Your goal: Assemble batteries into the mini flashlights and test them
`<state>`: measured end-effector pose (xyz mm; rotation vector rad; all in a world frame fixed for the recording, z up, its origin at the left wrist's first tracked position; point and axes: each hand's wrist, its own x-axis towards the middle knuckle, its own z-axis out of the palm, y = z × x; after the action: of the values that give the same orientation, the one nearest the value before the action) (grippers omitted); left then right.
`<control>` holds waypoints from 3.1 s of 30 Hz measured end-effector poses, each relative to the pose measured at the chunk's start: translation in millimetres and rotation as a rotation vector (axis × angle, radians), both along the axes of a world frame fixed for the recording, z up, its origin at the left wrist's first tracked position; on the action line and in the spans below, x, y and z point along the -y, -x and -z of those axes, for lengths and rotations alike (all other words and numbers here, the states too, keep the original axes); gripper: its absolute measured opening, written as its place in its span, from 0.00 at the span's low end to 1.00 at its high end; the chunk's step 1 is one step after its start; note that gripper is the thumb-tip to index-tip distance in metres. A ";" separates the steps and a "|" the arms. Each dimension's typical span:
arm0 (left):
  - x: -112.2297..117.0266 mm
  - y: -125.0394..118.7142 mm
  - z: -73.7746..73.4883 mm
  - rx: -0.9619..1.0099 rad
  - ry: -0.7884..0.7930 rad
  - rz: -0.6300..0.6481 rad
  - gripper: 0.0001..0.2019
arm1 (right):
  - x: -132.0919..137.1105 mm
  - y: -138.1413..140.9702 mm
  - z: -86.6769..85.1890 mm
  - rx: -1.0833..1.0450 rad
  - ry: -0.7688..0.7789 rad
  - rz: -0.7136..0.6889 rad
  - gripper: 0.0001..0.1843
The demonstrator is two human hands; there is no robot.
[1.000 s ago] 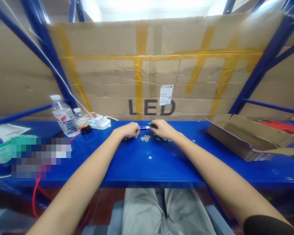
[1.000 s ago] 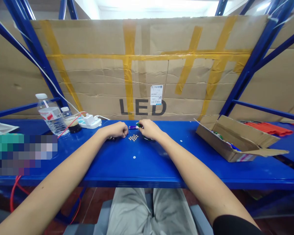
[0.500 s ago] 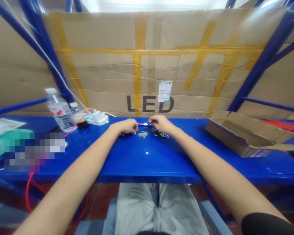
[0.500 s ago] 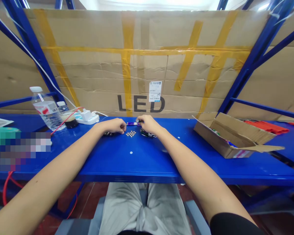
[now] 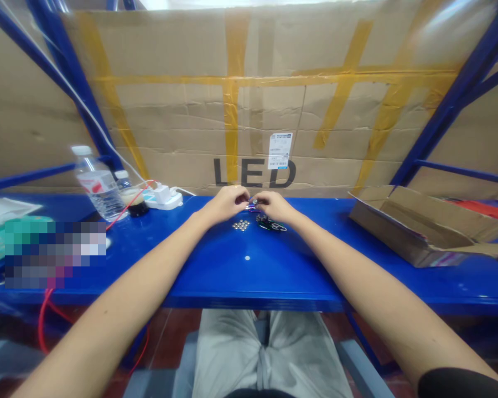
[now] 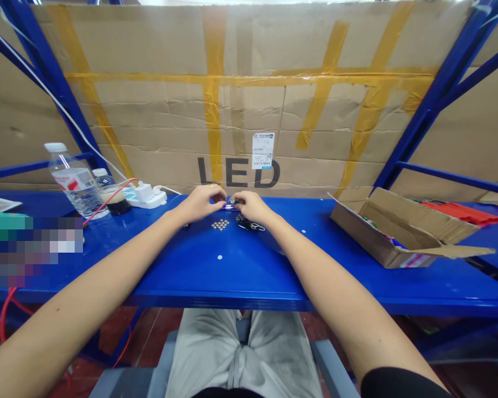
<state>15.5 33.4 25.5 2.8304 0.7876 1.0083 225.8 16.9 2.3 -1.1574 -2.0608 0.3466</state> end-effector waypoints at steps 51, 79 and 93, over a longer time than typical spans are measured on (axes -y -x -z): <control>2.4 -8.7 13.1 0.104 -0.171 0.066 0.06 | -1.2 -2.2 2.1 0.038 -0.198 0.014 0.14; 7.9 -14.3 13.7 0.176 -0.090 0.020 0.04 | 5.0 -5.6 -7.1 0.015 -0.471 -0.036 0.16; 10.6 -14.9 12.8 0.223 -0.142 0.029 0.03 | 2.9 -0.7 -2.9 -0.216 -0.211 -0.003 0.08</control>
<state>30.4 22.8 12.7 2.7642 0.6766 1.3965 226.6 13.9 5.2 -0.9469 -1.8616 0.2374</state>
